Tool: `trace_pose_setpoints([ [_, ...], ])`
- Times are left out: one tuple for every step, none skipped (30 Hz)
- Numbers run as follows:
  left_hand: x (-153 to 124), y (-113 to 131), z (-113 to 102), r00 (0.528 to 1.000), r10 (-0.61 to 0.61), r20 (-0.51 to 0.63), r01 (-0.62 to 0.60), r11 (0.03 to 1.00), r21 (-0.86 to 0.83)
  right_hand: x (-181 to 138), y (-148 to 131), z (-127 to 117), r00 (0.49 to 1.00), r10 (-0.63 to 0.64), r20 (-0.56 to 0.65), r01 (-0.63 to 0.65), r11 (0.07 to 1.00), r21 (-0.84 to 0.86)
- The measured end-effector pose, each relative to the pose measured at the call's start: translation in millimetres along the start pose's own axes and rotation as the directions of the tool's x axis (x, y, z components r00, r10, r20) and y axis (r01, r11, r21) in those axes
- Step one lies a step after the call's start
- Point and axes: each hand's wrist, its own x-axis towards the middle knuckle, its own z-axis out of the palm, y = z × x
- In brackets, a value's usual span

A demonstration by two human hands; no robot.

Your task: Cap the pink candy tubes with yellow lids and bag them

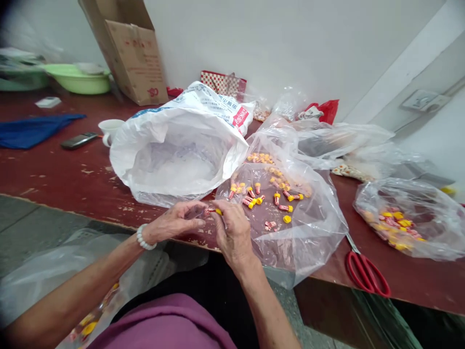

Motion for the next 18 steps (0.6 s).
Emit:
trace_pose_setpoints([
  [-1,0,4,1.0,-0.008,0.016,0.007,1.0,0.006,-1,-2,-2,0.999,-0.008,0.045,0.007,1.0,0.03],
  [-1,0,6,0.999,-0.022,0.028,0.022,1.0,0.005,-2,-3,-4,0.997,0.006,0.081,-0.011,0.998,0.062],
  [-2,0,9,0.999,-0.037,0.033,0.037,0.999,0.001,-2,-3,-7,0.994,0.041,0.103,-0.051,0.994,0.093],
  [-3,0,11,0.998,-0.05,0.034,0.051,0.999,-0.004,-1,-2,-9,0.99,0.098,0.103,-0.11,0.986,0.125],
  [-4,0,13,0.998,-0.06,0.032,0.06,0.998,-0.007,1,-1,-10,0.983,0.17,0.071,-0.18,0.971,0.159],
  [-5,0,16,0.997,-0.064,0.034,0.064,0.998,-0.007,3,1,-10,0.968,0.25,0.005,-0.246,0.95,0.193],
  [-7,1,19,0.997,-0.064,0.039,0.064,0.998,-0.002,4,2,-7,0.946,0.313,-0.084,-0.288,0.931,0.225],
  [-8,1,24,0.997,-0.067,0.039,0.066,0.998,0.011,5,3,-2,0.923,0.348,-0.165,-0.302,0.92,0.249],
  [-9,2,29,0.996,-0.075,0.045,0.074,0.997,0.023,6,3,5,0.91,0.358,-0.211,-0.3,0.917,0.263],
  [-10,2,35,0.995,-0.087,0.057,0.086,0.996,0.028,6,2,12,0.912,0.346,-0.219,-0.287,0.922,0.261],
  [-11,2,40,0.993,-0.099,0.07,0.097,0.995,0.02,5,2,20,0.927,0.322,-0.192,-0.272,0.93,0.246],
  [-11,2,45,0.991,-0.105,0.082,0.106,0.994,-0.001,4,2,26,0.944,0.295,-0.145,-0.258,0.938,0.23],
  [-12,0,49,0.99,-0.109,0.092,0.112,0.993,-0.031,3,4,30,0.957,0.275,-0.098,-0.249,0.944,0.218],
  [-13,-1,51,0.989,-0.114,0.094,0.12,0.991,-0.061,3,9,30,0.962,0.262,-0.075,-0.243,0.949,0.201],
  [-14,-3,51,0.989,-0.125,0.079,0.131,0.988,-0.083,3,17,27,0.963,0.255,-0.081,-0.239,0.956,0.167],
  [-14,-6,50,0.989,-0.144,0.043,0.148,0.985,-0.094,3,29,19,0.961,0.26,-0.098,-0.251,0.963,0.097],
  [-15,-9,48,0.985,-0.17,0.002,0.169,0.98,-0.101,4,44,8,0.954,0.278,-0.116,-0.28,0.96,0.002],
  [-15,-12,45,0.979,-0.199,-0.038,0.194,0.975,-0.109,4,61,-6,0.941,0.305,-0.145,-0.322,0.941,-0.105],
])
